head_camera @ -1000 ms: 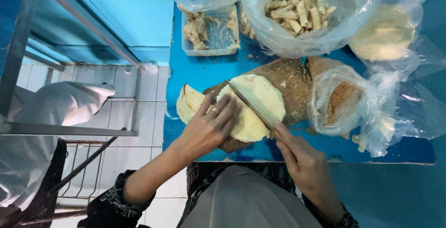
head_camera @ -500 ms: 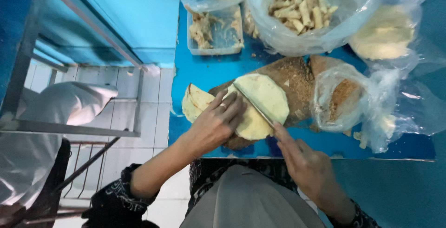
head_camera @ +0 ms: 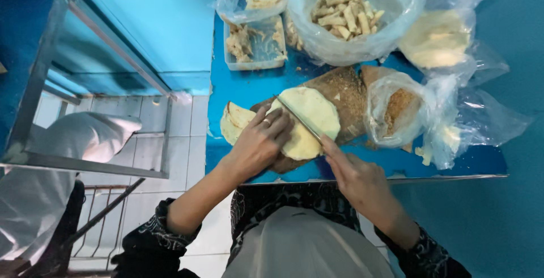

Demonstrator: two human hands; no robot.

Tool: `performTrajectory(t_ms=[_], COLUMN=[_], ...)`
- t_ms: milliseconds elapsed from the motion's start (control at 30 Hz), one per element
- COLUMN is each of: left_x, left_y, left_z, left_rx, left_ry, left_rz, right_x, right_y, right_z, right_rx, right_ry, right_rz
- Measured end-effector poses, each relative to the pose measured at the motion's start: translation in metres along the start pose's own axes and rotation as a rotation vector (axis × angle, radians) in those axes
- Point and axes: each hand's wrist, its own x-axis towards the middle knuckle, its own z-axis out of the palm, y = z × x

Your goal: The person tears pieces from a large round dough disc, cuts a piece with a knife on a wooden cutting board, and shapes small dough pieces by hand, setting shaped pieces on the blue work table beside bags of finished snack pieces.

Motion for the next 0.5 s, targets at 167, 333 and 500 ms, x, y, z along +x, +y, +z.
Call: performTrajectory(t_ms=[167, 333, 500], left_x=[0.0, 0.001, -0.002], left_y=[0.005, 0.009, 0.009], left_z=[-0.002, -0.009, -0.013], left_rx=[0.067, 0.082, 0.061], left_ry=[0.028, 0.057, 0.045], left_rz=[0.012, 0.007, -0.005], right_x=[0.0, -0.008, -0.034], right_y=[-0.005, -0.011, -0.007], right_z=[-0.002, -0.006, -0.029], right_rx=[0.022, 0.014, 0.142], right_ry=[0.049, -0.024, -0.056], right_rz=[-0.038, 0.023, 0.164])
